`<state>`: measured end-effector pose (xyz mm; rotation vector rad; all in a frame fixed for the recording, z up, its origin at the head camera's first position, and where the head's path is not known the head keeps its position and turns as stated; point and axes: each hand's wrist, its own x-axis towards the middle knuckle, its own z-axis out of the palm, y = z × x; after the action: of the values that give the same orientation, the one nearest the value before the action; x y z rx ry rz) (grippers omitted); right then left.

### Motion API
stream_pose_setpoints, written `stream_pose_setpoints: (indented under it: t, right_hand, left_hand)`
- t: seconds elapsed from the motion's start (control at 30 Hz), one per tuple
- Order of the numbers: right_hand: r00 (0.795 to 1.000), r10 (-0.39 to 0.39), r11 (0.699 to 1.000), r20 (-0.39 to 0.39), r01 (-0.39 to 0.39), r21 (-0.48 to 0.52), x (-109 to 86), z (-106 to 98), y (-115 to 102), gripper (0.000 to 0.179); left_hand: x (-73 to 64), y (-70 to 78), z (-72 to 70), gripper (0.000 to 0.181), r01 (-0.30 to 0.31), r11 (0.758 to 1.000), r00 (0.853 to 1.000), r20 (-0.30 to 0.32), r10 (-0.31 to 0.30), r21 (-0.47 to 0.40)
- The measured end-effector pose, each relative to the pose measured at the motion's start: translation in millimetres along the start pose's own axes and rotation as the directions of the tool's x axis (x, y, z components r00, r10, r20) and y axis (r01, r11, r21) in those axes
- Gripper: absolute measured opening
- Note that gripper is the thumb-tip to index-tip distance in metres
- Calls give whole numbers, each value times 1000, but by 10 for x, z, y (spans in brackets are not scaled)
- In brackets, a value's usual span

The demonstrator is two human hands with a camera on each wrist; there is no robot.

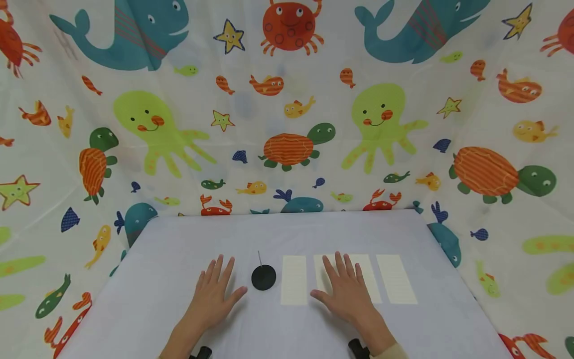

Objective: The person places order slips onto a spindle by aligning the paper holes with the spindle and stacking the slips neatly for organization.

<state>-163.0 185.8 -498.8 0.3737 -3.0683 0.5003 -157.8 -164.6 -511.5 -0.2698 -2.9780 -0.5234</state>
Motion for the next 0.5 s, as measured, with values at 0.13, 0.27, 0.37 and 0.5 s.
stream_pose_setpoints:
  t: [0.13, 0.27, 0.37, 0.5]
  right_hand:
    - [1000, -24, 1000, -1, 24, 16, 43, 13, -17, 88]
    - [999, -37, 998, 10, 37, 44, 67, 18, -46, 87]
    - [999, -47, 997, 14, 46, 59, 82, 11, -65, 87]
    - [997, -71, 995, 1, 71, 70, 113, 2, -70, 85]
  left_hand:
    - [50, 17, 6, 83, -24, 999, 1000, -16, 23, -26]
    - [80, 35, 30, 82, -37, 998, 999, -15, 36, -52]
    - [100, 51, 53, 80, -47, 995, 999, -12, 46, -83]
    - [121, 70, 74, 76, -77, 988, 997, -43, 71, -135]
